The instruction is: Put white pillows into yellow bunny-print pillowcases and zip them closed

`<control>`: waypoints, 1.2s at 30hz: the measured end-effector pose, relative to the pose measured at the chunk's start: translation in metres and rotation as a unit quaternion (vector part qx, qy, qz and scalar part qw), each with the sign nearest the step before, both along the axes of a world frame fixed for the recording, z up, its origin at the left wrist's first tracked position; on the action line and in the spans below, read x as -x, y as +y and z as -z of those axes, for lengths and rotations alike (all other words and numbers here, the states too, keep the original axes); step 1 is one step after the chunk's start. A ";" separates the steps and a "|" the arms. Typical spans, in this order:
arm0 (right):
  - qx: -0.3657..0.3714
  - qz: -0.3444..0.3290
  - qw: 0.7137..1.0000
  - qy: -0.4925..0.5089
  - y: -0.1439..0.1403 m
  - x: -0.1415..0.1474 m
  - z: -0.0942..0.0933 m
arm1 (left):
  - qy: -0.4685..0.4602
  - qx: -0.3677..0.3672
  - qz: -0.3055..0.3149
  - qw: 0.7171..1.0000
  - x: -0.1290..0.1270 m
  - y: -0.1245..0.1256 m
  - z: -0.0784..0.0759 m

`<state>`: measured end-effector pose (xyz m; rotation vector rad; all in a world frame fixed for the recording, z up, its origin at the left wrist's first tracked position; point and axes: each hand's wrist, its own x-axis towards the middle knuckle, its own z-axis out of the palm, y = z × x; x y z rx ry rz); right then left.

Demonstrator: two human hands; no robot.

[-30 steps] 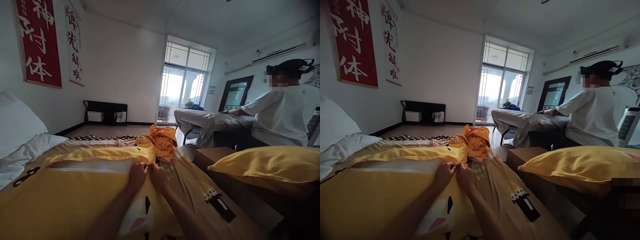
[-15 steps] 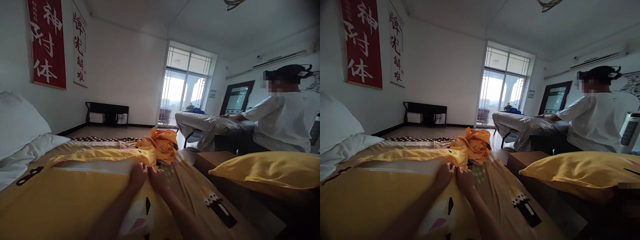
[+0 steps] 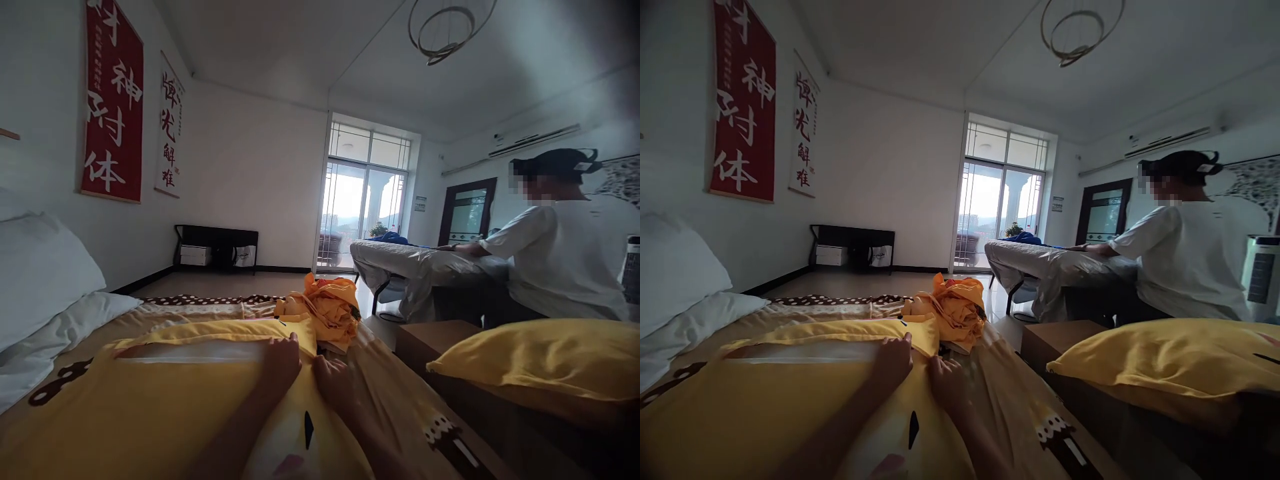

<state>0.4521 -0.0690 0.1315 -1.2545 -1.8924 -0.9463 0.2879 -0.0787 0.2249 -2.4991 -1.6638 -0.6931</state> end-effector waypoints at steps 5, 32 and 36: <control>-0.028 -0.005 1.000 -0.006 -0.003 -0.001 -0.003 | 0.030 -0.007 -0.012 0.999 0.039 -0.001 -0.012; 0.159 0.005 0.986 -0.046 -0.003 0.092 -0.074 | 0.011 -0.022 -0.085 0.996 0.078 0.000 -0.012; 0.148 0.004 0.987 -0.060 -0.006 0.088 -0.074 | -0.004 -0.017 -0.089 0.996 0.084 -0.001 -0.010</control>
